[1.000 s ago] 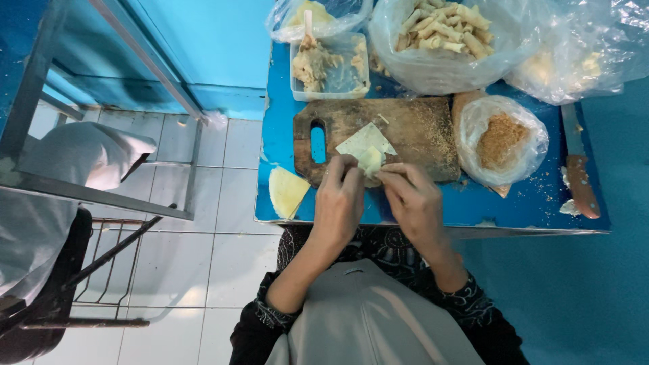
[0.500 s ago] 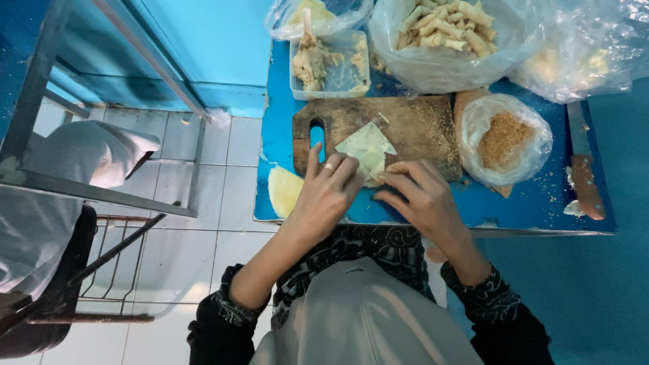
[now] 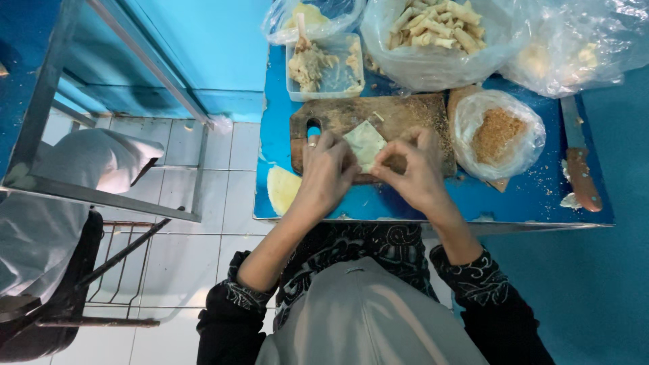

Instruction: The person sits at a small table and folds thin square wrappers by hand, pressing filling into each piece and folding the wrapper closed over a wooden cutting board. Finished folded pieces are set aside while filled wrappers continue to be folded one at a time.

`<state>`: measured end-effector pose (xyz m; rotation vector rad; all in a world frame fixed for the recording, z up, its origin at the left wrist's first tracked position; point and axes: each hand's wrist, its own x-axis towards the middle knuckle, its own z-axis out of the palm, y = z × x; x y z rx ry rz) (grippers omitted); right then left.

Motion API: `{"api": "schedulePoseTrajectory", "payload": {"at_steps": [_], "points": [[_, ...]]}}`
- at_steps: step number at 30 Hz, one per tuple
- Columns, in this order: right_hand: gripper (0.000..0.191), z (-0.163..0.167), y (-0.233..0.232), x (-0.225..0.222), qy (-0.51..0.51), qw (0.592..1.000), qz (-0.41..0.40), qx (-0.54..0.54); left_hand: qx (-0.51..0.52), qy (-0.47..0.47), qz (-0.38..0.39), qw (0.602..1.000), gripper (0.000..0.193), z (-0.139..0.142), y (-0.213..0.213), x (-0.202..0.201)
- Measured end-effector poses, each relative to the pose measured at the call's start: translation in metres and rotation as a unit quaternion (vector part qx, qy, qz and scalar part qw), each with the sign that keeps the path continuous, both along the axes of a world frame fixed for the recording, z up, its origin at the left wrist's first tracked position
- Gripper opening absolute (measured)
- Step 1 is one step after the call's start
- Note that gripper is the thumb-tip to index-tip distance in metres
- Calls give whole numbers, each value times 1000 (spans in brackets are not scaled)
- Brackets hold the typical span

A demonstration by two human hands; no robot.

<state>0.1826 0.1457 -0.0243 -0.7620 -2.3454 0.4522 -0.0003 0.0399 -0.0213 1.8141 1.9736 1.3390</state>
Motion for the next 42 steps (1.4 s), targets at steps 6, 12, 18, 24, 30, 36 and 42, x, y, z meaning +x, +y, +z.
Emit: {"api": "schedulePoseTrajectory", "payload": {"at_steps": [6, 12, 18, 24, 30, 36, 42], "points": [[17, 5, -17, 9, 11, 999, -19, 45, 108, 143, -13, 984, 13, 5, -16, -5], [19, 13, -12, 7, -15, 994, -12, 110, 85, 192, -20, 978, 13, 4, -11, -13], [18, 9, 1, -7, -24, 999, -20, 23, -65, 40, 21, 997, 13, -1, 10, -9], [19, 7, -5, -4, 24, 999, -29, 29, 62, 80, 15, 995, 11, -1, 3, -12], [18, 16, -13, 3, -20, 992, -25, 126, 68, 228, -2, 971, 7, 2, -3, -12], [16, 25, 3, -16, -98, 992, -33, 66, -24, 242, 14, 970, 18, 6, 17, -8], [18, 27, 10, -29, -136, 984, -58, 97, -77, 207, 54, 974, 28, -4, 43, -10]]}}
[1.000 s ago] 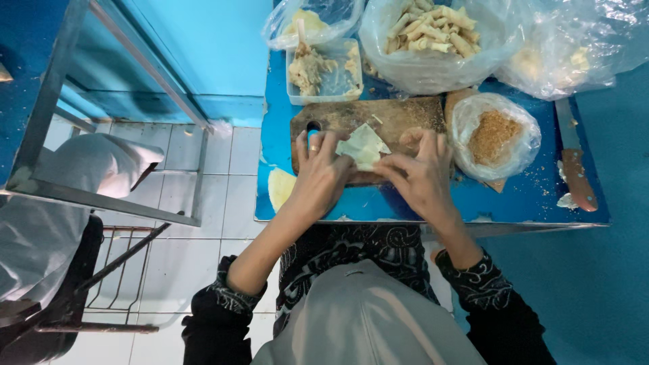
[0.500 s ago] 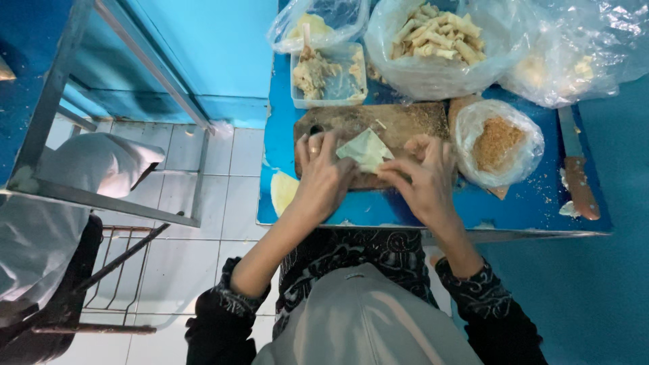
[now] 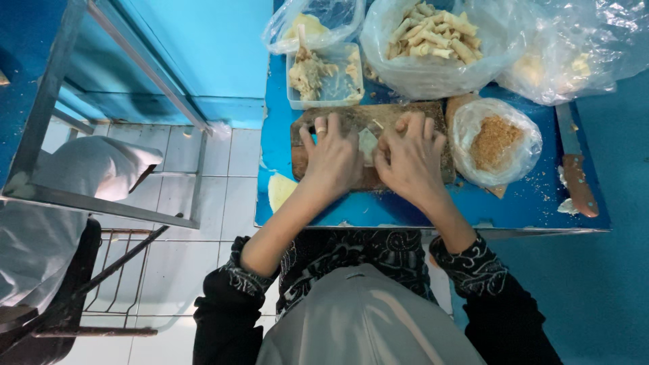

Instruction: The person sits at a small table and folds thin square wrappers by hand, pressing filling into each piece and folding the wrapper closed over a wooden cutting board. Finished folded pieces are set aside while filled wrappers continue to be folded one at a time.

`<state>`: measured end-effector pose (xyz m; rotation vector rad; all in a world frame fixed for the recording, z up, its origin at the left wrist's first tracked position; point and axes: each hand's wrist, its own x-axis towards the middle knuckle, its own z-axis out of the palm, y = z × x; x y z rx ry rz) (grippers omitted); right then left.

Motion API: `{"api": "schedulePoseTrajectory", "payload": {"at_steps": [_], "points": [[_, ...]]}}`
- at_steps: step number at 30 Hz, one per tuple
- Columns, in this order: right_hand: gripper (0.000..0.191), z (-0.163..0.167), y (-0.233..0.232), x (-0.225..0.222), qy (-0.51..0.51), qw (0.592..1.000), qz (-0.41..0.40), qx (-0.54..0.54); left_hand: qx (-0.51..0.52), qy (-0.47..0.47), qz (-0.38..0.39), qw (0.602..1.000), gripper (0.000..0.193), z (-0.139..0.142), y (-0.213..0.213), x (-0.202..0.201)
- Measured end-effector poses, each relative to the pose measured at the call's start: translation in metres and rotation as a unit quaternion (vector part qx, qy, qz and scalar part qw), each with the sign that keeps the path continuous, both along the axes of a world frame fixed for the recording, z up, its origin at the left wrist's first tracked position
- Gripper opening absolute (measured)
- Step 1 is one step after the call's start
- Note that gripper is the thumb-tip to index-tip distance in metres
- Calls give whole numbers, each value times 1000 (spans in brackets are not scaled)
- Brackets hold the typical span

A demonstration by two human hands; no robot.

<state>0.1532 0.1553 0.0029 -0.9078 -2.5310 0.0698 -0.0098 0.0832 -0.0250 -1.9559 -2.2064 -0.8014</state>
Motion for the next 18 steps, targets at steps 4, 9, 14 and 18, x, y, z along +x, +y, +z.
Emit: {"api": "schedulePoseTrajectory", "payload": {"at_steps": [4, 9, 14, 18], "points": [[22, -2, 7, -6, -7, 1000, -12, 26, 8, -29, 18, 999, 39, -7, 17, -7], [23, 1, 14, -8, 19, 998, -29, 58, 33, -24, 45, 998, 39, -7, 25, -12], [18, 14, -2, 12, 112, 992, 53, 37, 126, -70, 43, 989, 30, -2, 6, -18], [16, 9, -24, 13, 71, 982, 105, 142, 118, -26, 47, 992, 32, 1, -23, -14]]}}
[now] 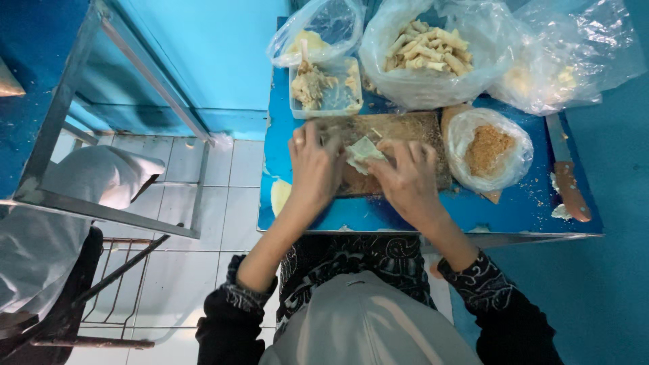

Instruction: The person sits at a small table and folds thin square wrappers by hand, pressing filling into each piece and folding the wrapper closed over a wooden cutting board. Finished folded pieces are set aside while filled wrappers continue to be folded one at a time.

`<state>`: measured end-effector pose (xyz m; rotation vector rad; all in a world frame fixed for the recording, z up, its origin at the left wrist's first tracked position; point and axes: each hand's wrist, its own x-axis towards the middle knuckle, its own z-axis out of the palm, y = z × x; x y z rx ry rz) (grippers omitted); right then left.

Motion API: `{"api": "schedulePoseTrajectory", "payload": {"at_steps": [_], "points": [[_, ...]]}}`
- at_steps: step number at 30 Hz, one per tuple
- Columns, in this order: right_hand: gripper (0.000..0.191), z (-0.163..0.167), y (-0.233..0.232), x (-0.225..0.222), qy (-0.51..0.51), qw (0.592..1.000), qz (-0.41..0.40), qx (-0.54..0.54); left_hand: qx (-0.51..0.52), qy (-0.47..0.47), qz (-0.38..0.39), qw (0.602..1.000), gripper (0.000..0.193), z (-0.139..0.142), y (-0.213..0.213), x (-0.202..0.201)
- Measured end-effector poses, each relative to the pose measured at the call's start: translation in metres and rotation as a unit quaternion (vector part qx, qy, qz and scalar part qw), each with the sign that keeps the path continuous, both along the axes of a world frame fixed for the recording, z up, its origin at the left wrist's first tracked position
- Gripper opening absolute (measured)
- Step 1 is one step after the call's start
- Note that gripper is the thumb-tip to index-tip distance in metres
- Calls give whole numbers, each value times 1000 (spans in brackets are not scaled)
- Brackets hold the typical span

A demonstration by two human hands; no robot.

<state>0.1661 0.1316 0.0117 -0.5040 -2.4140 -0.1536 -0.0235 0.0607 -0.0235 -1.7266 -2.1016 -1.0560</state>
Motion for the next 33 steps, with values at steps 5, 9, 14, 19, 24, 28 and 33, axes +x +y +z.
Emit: {"api": "schedulePoseTrajectory", "payload": {"at_steps": [5, 9, 14, 19, 24, 28, 33], "points": [[17, -2, 18, -7, -8, 987, -26, -159, -5, 56, -8, 998, 17, 6, -23, 17], [20, -2, 35, -13, 12, 973, -17, -231, -7, 103, -1, 995, 16, 11, -27, 31], [17, 23, 63, 5, 163, 815, 40, -555, 12, 189, -46, 981, 16, 13, -20, 36], [35, 81, 123, 10, 272, 889, 0, -368, -26, 218, -87, 972, 11, 8, -10, 40], [40, 106, 156, 14, 196, 953, -72, -218, -32, 191, -80, 978, 7, 9, -11, 48], [24, 93, 127, 78, 265, 933, -38, -241, -43, 200, -66, 977, 9, 10, -18, 55], [21, 53, 88, 120, -47, 953, -168, -246, 15, 151, -50, 987, 38, 9, -20, 60]]}}
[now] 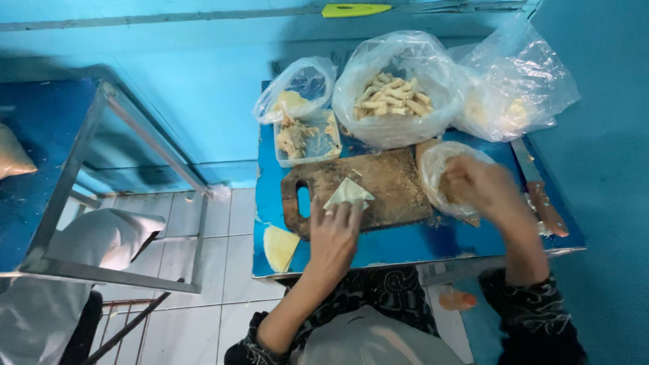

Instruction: The person sits at a small table and folds thin square wrappers by hand, pressing filling into each piece and folding the wrapper closed over a wooden cutting board. Finished folded pieces are set aside while filled wrappers continue to be folded one at a time.

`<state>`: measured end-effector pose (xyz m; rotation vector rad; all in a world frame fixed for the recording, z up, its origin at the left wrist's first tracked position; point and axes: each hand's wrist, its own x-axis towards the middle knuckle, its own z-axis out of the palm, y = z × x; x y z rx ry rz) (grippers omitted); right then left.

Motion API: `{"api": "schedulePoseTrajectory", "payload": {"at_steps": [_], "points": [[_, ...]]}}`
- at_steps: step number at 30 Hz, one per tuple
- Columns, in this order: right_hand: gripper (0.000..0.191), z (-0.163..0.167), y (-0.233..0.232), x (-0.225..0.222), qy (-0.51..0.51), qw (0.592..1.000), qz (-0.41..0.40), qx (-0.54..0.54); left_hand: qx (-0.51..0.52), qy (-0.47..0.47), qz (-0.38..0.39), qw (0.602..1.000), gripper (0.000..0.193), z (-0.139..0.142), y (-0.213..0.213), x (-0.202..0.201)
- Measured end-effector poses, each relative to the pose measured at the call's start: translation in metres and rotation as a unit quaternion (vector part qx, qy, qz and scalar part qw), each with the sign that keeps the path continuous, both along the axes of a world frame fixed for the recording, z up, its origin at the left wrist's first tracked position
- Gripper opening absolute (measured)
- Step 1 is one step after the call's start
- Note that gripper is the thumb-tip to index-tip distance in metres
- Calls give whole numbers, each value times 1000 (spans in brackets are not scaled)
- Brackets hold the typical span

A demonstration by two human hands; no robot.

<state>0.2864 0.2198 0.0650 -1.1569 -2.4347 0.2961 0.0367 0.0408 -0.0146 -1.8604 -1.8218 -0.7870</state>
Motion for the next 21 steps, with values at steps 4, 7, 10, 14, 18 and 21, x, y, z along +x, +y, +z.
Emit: {"api": "schedulePoseTrajectory", "payload": {"at_steps": [4, 7, 10, 14, 18, 21], "points": [[22, -18, -2, -1, 2, 996, 85, 37, -2, -82, 102, 991, 27, 2, 1, -19], [20, -26, -3, 4, -29, 996, 87, 20, -6, -126, 153, 980, 16, 4, 2, -26], [17, -39, -4, 5, -43, 997, 50, 31, -19, -148, 150, 977, 18, 6, 4, -26], [21, -55, 3, 5, -15, 999, -19, 38, -6, -153, 136, 979, 16, 6, 5, -23], [26, -54, 12, 9, 167, 979, -76, -86, 1, -147, 107, 983, 15, 4, 2, -24], [29, -45, 6, -2, 273, 949, -90, -132, 7, -147, 102, 984, 16, 3, 2, -24]]}}
